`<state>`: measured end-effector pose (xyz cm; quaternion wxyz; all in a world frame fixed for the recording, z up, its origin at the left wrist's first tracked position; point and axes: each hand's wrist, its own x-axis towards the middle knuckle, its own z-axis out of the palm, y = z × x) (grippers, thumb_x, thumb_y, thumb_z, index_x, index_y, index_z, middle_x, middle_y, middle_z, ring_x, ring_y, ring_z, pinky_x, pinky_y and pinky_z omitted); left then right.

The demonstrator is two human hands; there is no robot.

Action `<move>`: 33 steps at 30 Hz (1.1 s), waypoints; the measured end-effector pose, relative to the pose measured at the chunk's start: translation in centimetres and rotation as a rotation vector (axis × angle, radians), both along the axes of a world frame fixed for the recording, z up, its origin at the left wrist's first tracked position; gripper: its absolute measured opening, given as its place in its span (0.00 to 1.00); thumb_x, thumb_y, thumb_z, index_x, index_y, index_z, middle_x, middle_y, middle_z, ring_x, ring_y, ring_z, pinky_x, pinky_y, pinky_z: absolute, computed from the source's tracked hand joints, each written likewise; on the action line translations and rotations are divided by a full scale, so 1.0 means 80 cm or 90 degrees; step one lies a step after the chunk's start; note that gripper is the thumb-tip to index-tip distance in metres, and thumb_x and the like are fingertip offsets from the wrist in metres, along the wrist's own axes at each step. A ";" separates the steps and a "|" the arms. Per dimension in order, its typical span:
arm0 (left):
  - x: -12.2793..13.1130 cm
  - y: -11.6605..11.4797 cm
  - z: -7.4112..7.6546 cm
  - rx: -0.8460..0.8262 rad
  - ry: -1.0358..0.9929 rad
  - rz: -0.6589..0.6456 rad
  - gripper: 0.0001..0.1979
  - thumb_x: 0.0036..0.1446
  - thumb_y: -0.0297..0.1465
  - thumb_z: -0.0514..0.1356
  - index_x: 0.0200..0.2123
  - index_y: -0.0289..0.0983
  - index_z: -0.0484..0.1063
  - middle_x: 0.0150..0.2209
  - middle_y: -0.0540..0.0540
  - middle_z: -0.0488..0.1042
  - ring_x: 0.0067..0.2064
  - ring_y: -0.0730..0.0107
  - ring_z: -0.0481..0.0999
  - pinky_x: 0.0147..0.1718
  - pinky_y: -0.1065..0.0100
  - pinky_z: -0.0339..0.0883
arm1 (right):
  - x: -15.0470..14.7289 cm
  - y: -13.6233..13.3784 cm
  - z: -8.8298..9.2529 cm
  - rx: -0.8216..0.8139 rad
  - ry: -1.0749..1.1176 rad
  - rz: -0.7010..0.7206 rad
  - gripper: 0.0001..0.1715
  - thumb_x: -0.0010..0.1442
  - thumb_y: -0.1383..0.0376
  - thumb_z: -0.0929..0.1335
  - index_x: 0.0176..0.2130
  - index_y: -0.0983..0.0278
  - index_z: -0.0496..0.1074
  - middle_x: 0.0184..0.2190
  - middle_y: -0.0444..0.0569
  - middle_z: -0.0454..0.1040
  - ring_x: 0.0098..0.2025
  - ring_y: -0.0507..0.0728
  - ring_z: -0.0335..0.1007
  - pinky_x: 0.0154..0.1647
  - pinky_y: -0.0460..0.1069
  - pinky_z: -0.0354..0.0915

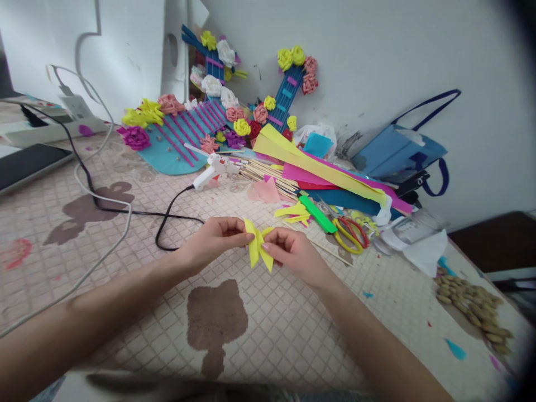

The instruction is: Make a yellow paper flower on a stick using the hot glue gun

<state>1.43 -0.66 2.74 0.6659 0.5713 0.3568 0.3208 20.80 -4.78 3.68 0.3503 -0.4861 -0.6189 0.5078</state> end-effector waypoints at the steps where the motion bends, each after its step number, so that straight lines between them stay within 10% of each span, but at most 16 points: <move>1: 0.000 0.000 -0.001 0.001 0.004 0.002 0.10 0.49 0.36 0.64 0.31 0.35 0.73 0.31 0.47 0.75 0.35 0.67 0.73 0.39 0.65 0.66 | 0.006 0.002 0.002 0.041 -0.042 -0.014 0.09 0.57 0.59 0.67 0.31 0.63 0.67 0.25 0.42 0.68 0.24 0.49 0.62 0.24 0.45 0.61; 8: -0.001 0.005 -0.006 -0.032 -0.010 0.014 0.11 0.50 0.37 0.64 0.31 0.35 0.72 0.32 0.48 0.75 0.34 0.71 0.72 0.38 0.67 0.65 | 0.083 0.041 0.006 0.401 -0.475 -0.163 0.07 0.60 0.68 0.62 0.32 0.62 0.69 0.32 0.49 0.72 0.37 0.58 0.67 0.39 0.52 0.62; 16: 0.002 0.004 -0.006 -0.114 -0.024 0.028 0.10 0.48 0.35 0.65 0.29 0.34 0.72 0.29 0.50 0.73 0.30 0.75 0.70 0.34 0.70 0.64 | 0.075 0.042 -0.009 0.449 -0.532 -0.128 0.07 0.61 0.69 0.63 0.37 0.62 0.70 0.39 0.51 0.71 0.46 0.60 0.65 0.47 0.55 0.62; 24: 0.000 0.006 -0.009 -0.137 -0.040 0.038 0.11 0.48 0.35 0.66 0.29 0.34 0.71 0.29 0.49 0.73 0.31 0.75 0.71 0.36 0.70 0.64 | 0.046 0.015 0.007 0.401 -0.589 0.109 0.02 0.58 0.69 0.65 0.34 0.62 0.68 0.34 0.48 0.71 0.41 0.57 0.65 0.43 0.52 0.61; 33: -0.001 0.007 -0.013 -0.124 -0.035 0.014 0.11 0.49 0.35 0.65 0.31 0.34 0.71 0.31 0.49 0.73 0.33 0.74 0.71 0.38 0.69 0.64 | 0.048 0.020 -0.005 0.299 -0.475 0.021 0.06 0.58 0.71 0.63 0.31 0.63 0.68 0.30 0.47 0.71 0.35 0.55 0.66 0.37 0.50 0.61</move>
